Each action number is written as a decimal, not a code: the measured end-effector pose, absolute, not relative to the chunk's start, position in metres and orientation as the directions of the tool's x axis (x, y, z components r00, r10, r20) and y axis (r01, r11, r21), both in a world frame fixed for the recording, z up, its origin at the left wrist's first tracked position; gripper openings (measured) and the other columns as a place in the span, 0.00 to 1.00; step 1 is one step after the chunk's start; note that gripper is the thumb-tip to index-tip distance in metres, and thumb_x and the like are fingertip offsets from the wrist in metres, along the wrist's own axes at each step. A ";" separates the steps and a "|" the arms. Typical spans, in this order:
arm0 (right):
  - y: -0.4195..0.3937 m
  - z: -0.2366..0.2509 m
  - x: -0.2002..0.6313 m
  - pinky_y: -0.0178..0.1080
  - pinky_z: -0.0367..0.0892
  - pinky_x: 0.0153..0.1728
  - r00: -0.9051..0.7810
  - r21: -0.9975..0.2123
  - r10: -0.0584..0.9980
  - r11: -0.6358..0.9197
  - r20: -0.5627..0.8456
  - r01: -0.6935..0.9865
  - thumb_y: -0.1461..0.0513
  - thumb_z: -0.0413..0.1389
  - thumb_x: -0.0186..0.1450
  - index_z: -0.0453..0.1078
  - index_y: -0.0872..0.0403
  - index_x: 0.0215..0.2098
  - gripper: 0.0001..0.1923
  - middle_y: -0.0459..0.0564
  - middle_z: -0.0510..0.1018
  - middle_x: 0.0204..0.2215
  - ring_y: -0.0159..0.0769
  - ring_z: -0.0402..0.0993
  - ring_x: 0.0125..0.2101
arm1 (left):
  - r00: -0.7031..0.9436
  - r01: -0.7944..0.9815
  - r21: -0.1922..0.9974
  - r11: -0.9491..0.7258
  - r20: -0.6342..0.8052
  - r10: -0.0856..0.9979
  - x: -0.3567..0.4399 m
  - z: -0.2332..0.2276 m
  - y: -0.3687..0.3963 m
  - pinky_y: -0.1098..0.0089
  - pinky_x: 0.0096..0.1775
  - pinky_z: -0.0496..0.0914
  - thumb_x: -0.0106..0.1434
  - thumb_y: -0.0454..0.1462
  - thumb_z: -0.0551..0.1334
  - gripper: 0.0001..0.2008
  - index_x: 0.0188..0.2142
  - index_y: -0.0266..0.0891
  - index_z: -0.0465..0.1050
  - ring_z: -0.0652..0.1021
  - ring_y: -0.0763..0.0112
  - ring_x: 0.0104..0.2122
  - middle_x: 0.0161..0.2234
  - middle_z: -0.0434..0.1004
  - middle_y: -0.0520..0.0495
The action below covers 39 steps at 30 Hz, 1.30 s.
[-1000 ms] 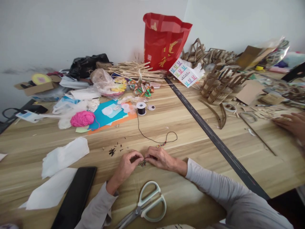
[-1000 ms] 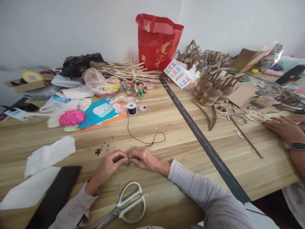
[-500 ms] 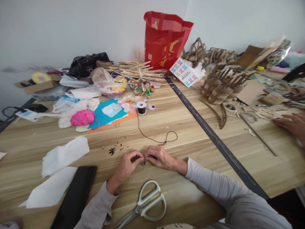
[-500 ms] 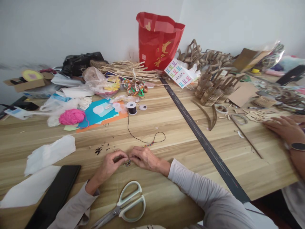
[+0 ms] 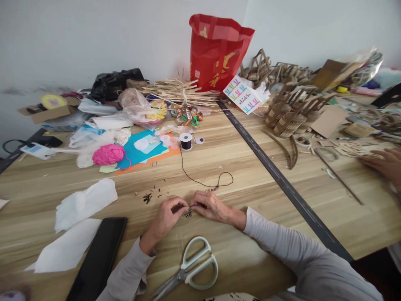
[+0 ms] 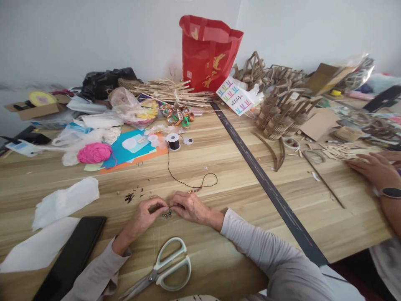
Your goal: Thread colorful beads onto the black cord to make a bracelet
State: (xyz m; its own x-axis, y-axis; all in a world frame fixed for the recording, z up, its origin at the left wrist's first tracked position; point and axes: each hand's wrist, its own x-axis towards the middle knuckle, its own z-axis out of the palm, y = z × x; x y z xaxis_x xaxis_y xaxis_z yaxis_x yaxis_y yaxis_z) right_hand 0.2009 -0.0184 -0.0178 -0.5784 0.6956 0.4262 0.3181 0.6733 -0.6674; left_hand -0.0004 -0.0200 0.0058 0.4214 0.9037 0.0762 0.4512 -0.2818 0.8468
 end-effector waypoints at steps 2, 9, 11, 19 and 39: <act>-0.018 -0.018 0.201 0.33 0.64 0.31 -0.582 -0.666 0.693 0.675 0.425 0.318 0.64 0.52 0.67 0.68 0.57 0.35 0.05 0.49 0.71 0.30 0.32 0.68 0.29 | 0.419 0.453 0.847 -0.277 0.073 0.905 0.000 0.005 -0.020 0.72 0.32 0.68 0.57 0.33 0.61 0.05 0.26 0.37 0.74 0.74 0.70 0.27 0.25 0.75 0.49; -0.018 -0.014 0.201 0.33 0.64 0.32 -0.594 -0.657 0.692 0.676 0.409 0.334 0.65 0.50 0.68 0.67 0.57 0.34 0.06 0.50 0.71 0.29 0.33 0.68 0.30 | 0.432 0.489 0.812 -0.318 0.091 0.897 -0.005 0.008 -0.018 0.72 0.30 0.67 0.56 0.33 0.62 0.04 0.25 0.37 0.75 0.73 0.70 0.25 0.24 0.74 0.49; -0.018 -0.012 0.201 0.33 0.64 0.31 -0.598 -0.663 0.693 0.671 0.403 0.331 0.65 0.50 0.68 0.67 0.57 0.34 0.06 0.50 0.71 0.29 0.32 0.68 0.29 | 0.469 0.506 0.795 -0.335 0.072 0.880 -0.009 0.011 -0.017 0.72 0.30 0.67 0.55 0.33 0.63 0.04 0.25 0.37 0.76 0.74 0.69 0.26 0.24 0.75 0.48; -0.019 -0.013 0.201 0.33 0.63 0.30 -0.583 -0.671 0.700 0.666 0.412 0.327 0.66 0.51 0.67 0.67 0.56 0.33 0.05 0.48 0.70 0.28 0.31 0.66 0.28 | 0.594 0.526 0.748 -0.406 0.019 0.804 -0.016 0.022 -0.019 0.67 0.39 0.69 0.55 0.30 0.63 0.06 0.28 0.41 0.79 0.77 0.65 0.33 0.30 0.80 0.47; -0.018 -0.016 0.201 0.33 0.63 0.30 -0.597 -0.670 0.697 0.665 0.398 0.330 0.66 0.51 0.66 0.66 0.56 0.33 0.04 0.48 0.71 0.29 0.32 0.66 0.29 | 0.601 0.541 0.690 -0.481 0.083 0.795 -0.007 0.016 -0.022 0.65 0.41 0.68 0.58 0.31 0.62 0.06 0.28 0.39 0.77 0.76 0.64 0.33 0.29 0.78 0.46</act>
State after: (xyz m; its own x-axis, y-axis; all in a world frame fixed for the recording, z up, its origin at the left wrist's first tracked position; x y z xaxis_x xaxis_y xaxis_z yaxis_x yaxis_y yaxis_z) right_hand 0.2009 -0.0178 -0.0156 -0.5968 0.6967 0.3980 0.3296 0.6652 -0.6700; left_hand -0.0068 -0.0223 0.0157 0.6008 0.7951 0.0831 0.5411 -0.4810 0.6899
